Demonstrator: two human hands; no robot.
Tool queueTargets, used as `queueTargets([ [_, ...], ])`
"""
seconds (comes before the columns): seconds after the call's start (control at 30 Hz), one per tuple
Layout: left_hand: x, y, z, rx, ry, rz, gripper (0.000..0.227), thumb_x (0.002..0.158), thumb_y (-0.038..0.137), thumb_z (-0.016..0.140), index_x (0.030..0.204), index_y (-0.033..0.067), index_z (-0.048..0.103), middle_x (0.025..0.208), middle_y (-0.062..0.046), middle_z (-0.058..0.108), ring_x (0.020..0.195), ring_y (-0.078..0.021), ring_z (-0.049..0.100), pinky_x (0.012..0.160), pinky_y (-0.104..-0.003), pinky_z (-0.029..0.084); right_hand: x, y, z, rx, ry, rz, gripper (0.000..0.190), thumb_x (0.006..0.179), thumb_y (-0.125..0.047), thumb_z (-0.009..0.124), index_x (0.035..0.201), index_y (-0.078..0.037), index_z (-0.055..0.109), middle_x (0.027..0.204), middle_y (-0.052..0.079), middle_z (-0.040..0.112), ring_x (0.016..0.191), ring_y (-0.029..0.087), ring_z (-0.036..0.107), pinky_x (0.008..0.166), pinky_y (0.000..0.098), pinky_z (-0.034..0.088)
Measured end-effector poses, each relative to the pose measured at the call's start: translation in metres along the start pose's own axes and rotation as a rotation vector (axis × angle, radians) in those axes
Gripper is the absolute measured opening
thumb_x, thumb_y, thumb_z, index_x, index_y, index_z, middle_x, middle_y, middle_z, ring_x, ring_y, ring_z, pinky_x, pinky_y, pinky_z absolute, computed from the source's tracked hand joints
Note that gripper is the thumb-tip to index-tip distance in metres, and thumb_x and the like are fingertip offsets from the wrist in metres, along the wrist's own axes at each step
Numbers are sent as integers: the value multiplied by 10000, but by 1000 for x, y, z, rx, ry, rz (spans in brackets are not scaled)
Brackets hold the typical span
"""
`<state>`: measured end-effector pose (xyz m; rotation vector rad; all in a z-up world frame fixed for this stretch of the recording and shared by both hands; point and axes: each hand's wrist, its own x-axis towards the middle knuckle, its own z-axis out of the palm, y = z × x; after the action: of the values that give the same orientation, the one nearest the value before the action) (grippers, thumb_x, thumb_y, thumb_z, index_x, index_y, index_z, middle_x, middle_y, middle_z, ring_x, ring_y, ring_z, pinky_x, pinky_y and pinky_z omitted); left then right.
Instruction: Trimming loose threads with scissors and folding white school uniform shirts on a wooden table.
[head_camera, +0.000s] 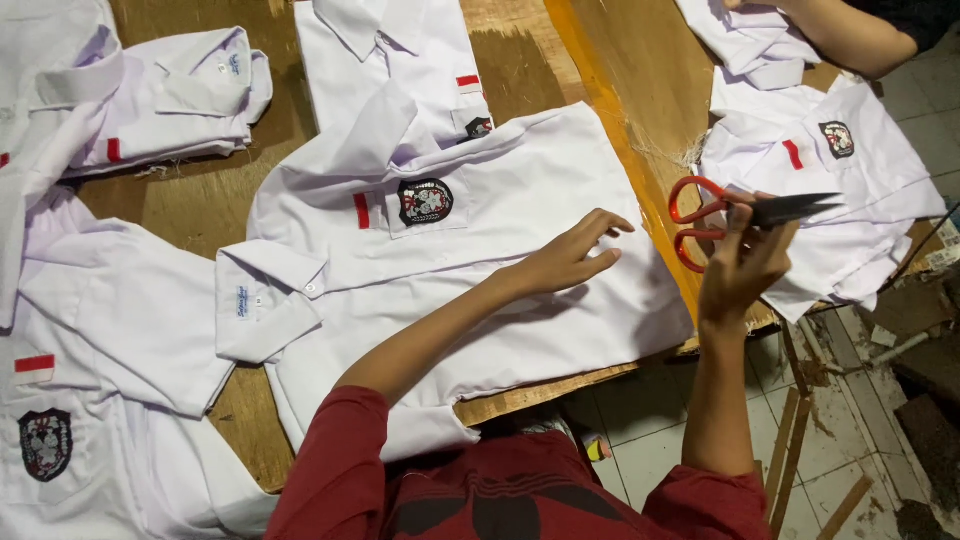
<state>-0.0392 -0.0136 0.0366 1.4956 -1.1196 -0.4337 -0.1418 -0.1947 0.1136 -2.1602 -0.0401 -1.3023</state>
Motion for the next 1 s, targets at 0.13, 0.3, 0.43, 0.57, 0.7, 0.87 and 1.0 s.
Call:
queueTargets([
  [0.13, 2, 36, -5, 225, 130, 117, 526, 1041, 398, 502, 1475, 130, 373, 1496, -154, 380, 1465, -309, 349, 1245, -465, 280, 24, -37, -10, 209, 52, 77, 157, 1186, -18, 466, 1279, 98, 414, 1077, 354, 650, 977, 418, 688, 887, 459, 594],
  [0.3, -25, 111, -36, -31, -3, -406, 700, 766, 673, 560, 1169, 136, 362, 1282, -48, 557, 947, -155, 553, 812, -297, 461, 31, -73, 11, 404, -295, 316, 267, 1182, -219, 504, 1348, -12, 477, 1086, 199, 682, 1011, 267, 704, 882, 364, 623],
  [0.43, -80, 79, -44, -337, 41, -418, 503, 928, 409, 602, 1151, 123, 253, 845, -128, 754, 648, -163, 662, 619, -266, 562, 5, -41, 44, 553, -516, 531, 397, 1093, -284, 566, 1372, -6, 520, 1074, 189, 709, 954, 232, 712, 749, 271, 581],
  [0.57, -139, 71, -36, -543, 20, -382, 417, 1086, 345, 461, 1367, 38, 424, 985, -265, 725, 798, -324, 763, 724, -381, 649, -40, -35, 82, 909, -685, 852, 519, 1077, -391, 510, 1407, 9, 493, 1059, 250, 668, 758, 250, 730, 449, 345, 628],
  [0.7, -175, 77, -35, -541, 146, -392, 425, 1113, 287, 407, 1436, 11, 378, 1003, -263, 696, 801, -332, 754, 758, -397, 649, -78, -54, 106, 1203, -827, 1145, 801, 1028, -623, 422, 1510, 17, 400, 1193, 153, 619, 867, 200, 727, 550, 276, 669],
  [0.87, -191, 87, -57, -449, 214, -396, 391, 1117, 308, 398, 1407, 46, 403, 954, -239, 716, 765, -321, 767, 716, -399, 650, -102, -54, 106, 1147, -987, 1295, 608, 909, -506, 508, 1301, -46, 577, 1130, 152, 627, 965, 282, 623, 711, 361, 534],
  [1.0, -195, 104, -62, -329, 205, -446, 347, 1113, 380, 384, 1242, 78, 497, 806, -166, 728, 722, -255, 763, 721, -357, 630, -112, -44, 107, 1197, -1194, 1029, 758, 920, -482, 577, 1424, 77, 481, 1273, 241, 655, 1159, 353, 665, 891, 462, 551],
])
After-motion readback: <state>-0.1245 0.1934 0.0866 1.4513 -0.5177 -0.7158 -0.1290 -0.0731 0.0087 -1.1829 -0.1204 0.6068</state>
